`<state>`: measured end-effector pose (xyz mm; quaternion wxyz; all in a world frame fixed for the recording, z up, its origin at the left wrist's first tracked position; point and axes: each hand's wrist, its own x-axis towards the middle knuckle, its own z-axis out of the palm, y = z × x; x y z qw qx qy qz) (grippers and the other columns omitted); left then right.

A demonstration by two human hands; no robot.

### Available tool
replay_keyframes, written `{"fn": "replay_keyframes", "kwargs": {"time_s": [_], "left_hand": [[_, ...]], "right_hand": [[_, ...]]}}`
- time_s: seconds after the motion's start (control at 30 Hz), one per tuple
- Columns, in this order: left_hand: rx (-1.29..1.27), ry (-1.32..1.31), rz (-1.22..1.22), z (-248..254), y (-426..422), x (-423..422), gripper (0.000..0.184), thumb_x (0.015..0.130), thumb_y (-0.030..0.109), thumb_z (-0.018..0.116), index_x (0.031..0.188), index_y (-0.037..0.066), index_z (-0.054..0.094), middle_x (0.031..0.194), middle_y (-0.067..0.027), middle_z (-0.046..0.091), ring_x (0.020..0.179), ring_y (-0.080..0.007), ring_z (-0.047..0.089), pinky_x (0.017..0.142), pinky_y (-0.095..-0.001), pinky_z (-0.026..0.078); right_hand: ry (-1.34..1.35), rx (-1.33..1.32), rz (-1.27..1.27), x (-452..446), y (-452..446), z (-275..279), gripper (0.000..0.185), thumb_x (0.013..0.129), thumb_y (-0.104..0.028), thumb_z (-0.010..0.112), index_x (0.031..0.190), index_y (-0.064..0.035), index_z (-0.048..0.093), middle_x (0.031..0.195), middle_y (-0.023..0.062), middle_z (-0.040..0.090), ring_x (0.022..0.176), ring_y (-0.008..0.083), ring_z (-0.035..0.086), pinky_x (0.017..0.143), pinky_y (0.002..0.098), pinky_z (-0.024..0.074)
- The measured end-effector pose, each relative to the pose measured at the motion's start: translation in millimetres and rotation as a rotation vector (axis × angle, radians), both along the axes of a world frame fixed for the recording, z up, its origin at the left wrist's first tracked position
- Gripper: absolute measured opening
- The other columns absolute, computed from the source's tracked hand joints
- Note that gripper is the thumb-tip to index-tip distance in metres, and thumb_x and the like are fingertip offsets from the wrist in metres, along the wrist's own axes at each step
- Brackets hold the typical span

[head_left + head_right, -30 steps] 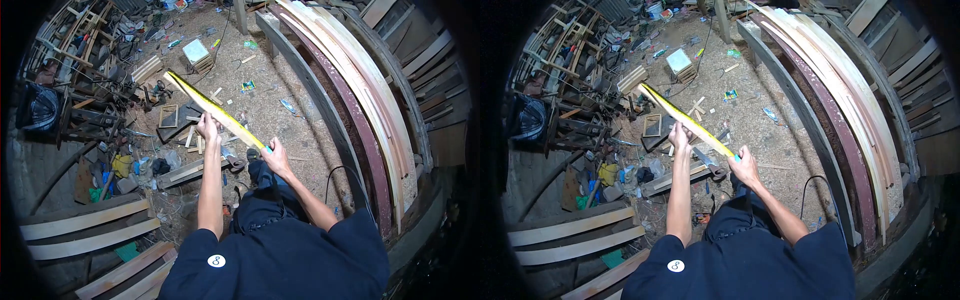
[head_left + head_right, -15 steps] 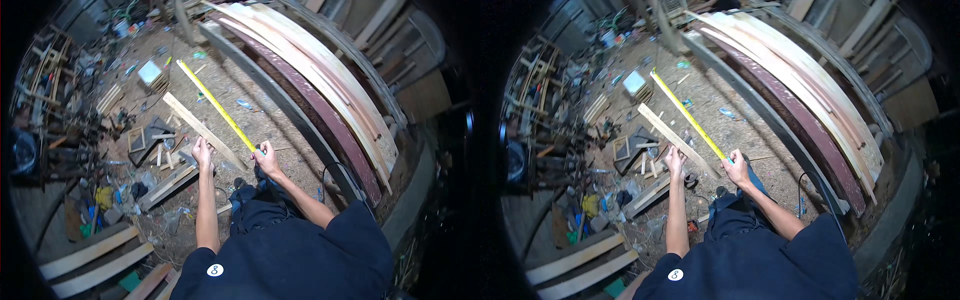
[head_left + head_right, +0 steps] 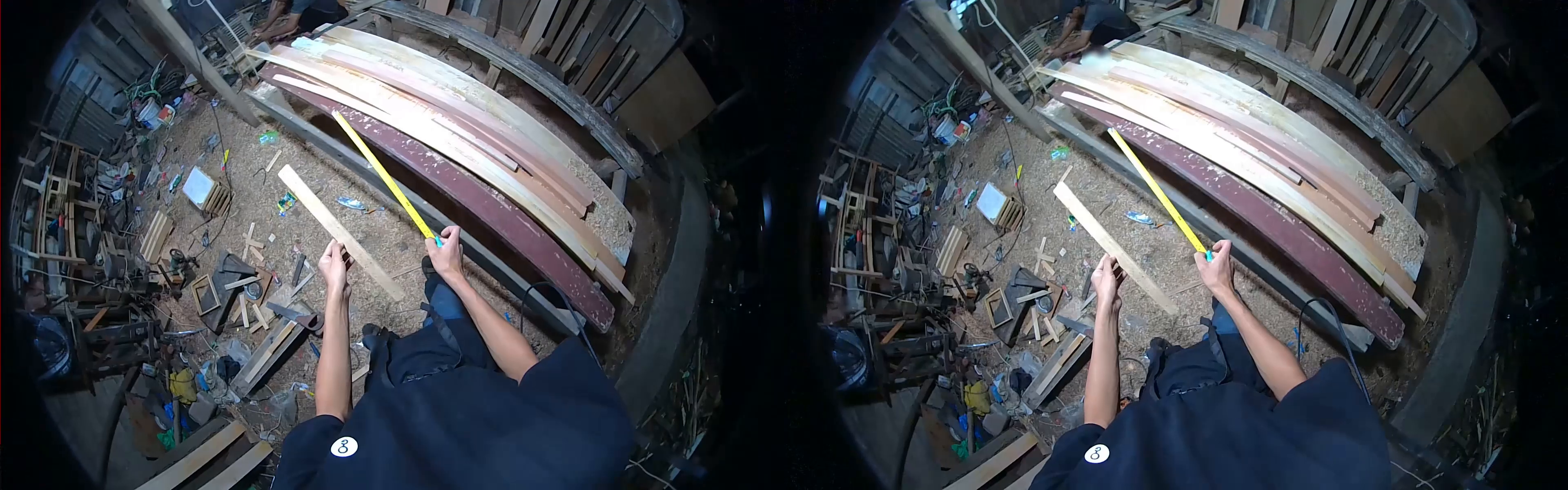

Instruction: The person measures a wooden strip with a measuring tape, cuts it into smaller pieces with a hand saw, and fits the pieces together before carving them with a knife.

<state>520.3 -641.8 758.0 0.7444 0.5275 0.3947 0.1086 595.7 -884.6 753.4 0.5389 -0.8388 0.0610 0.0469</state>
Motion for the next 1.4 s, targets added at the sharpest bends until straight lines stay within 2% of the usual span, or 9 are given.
{"fn": "replay_keyframes", "kwargs": {"time_s": [0.13, 0.17, 0.33, 0.4, 0.53, 0.77, 1.03, 1.27, 1.4], "left_hand": [[-0.003, 0.059, -0.005, -12.1, -32.3, 52.9, 0.033, 0.102, 0.032, 0.05, 0.121, 0.008, 0.062, 0.096, 0.0006, 0.068, 0.079, -0.0086, 0.065, 0.066, -0.0237, 0.051], [0.012, 0.086, -0.03, -14.8, -36.7, 63.8, 0.033, 0.102, 0.033, 0.049, 0.121, 0.008, 0.062, 0.096, 0.0004, 0.068, 0.08, -0.009, 0.065, 0.067, -0.0242, 0.052], [-0.01, 0.065, 0.029, -3.0, -68.6, 107.2, 0.033, 0.103, 0.033, 0.049, 0.117, 0.007, 0.063, 0.096, -0.0004, 0.068, 0.079, -0.0098, 0.065, 0.067, -0.0258, 0.053], [-0.005, 0.06, 0.039, -3.2, -73.3, 116.3, 0.033, 0.103, 0.033, 0.048, 0.116, 0.006, 0.063, 0.094, -0.0009, 0.068, 0.079, -0.0104, 0.065, 0.067, -0.026, 0.054], [-0.04, 0.042, 0.132, -3.3, -77.3, 126.7, 0.028, 0.098, 0.019, 0.054, 0.12, 0.004, 0.065, 0.09, -0.0017, 0.068, 0.073, -0.0103, 0.064, 0.063, -0.0258, 0.053], [0.002, 0.1, 0.121, -4.4, -72.3, 126.5, 0.03, 0.103, 0.032, 0.049, 0.113, 0.008, 0.063, 0.092, 0.0002, 0.066, 0.079, -0.0105, 0.064, 0.069, -0.0275, 0.052], [0.018, 0.13, 0.158, -3.5, -71.9, 132.4, 0.03, 0.103, 0.032, 0.047, 0.113, 0.008, 0.063, 0.094, -0.0002, 0.066, 0.08, -0.0104, 0.063, 0.068, -0.0269, 0.051], [-0.001, 0.166, 0.091, -19.7, -71.6, 133.5, 0.032, 0.103, 0.031, 0.046, 0.114, 0.006, 0.063, 0.094, -0.0026, 0.069, 0.08, -0.0118, 0.065, 0.069, -0.0264, 0.053], [-0.029, 0.231, 0.075, -66.6, -83.4, 157.8, 0.027, 0.101, 0.027, 0.051, 0.103, 0.007, 0.068, 0.073, 0.0037, 0.058, 0.06, -0.0074, 0.056, 0.058, -0.026, 0.052]], "right_hand": [[0.066, -0.002, 0.013, 62.1, -29.5, -22.8, 0.047, 0.08, -0.029, 0.068, 0.105, -0.0083, 0.033, 0.073, 0.0203, 0.056, 0.067, 0.0411, 0.059, 0.063, 0.0516, 0.043], [0.021, -0.065, 0.016, 76.2, -35.2, -34.3, 0.038, 0.083, -0.019, 0.065, 0.101, -0.0079, 0.034, 0.068, 0.0094, 0.059, 0.06, 0.0193, 0.059, 0.057, 0.0377, 0.0465], [0.118, -0.034, 0.084, 131.9, -56.2, -39.3, 0.037, 0.086, -0.022, 0.061, 0.103, -0.0074, 0.032, 0.07, 0.0087, 0.061, 0.065, 0.0176, 0.06, 0.063, 0.0355, 0.0482], [0.273, 0.175, 0.056, 144.8, -60.3, -22.0, 0.046, 0.08, -0.029, 0.066, 0.104, -0.0076, 0.034, 0.083, 0.0189, 0.054, 0.074, 0.0336, 0.06, 0.067, 0.0475, 0.0444], [0.218, 0.021, 0.081, 166.3, -66.1, -46.4, 0.044, 0.081, -0.031, 0.063, 0.104, -0.0072, 0.033, 0.081, 0.0176, 0.049, 0.072, 0.0331, 0.056, 0.066, 0.0474, 0.0436], [0.228, 0.126, 0.134, 179.7, -61.2, -44.4, 0.044, 0.081, -0.031, 0.061, 0.102, -0.0058, 0.032, 0.081, 0.0172, 0.046, 0.072, 0.0337, 0.053, 0.068, 0.0485, 0.0418], [0.278, 0.04, 0.142, 185.1, -55.1, -52.0, 0.064, 0.083, -0.034, 0.061, 0.121, 0.0065, 0.029, 0.121, 0.0422, 0.05, 0.114, 0.0493, 0.055, 0.096, 0.0502, 0.0432], [0.225, -0.265, 0.158, 235.9, -81.7, -74.1, 0.061, 0.08, -0.031, 0.067, 0.12, 0.0021, 0.035, 0.105, 0.0342, 0.059, 0.096, 0.0502, 0.06, 0.084, 0.0551, 0.0462], [0.028, -0.659, 0.147, 295.5, -87.6, -111.2, 0.055, 0.073, -0.024, 0.072, 0.118, -0.0071, 0.045, 0.101, 0.0231, 0.061, 0.101, 0.0389, 0.056, 0.089, 0.0506, 0.0423]]}}
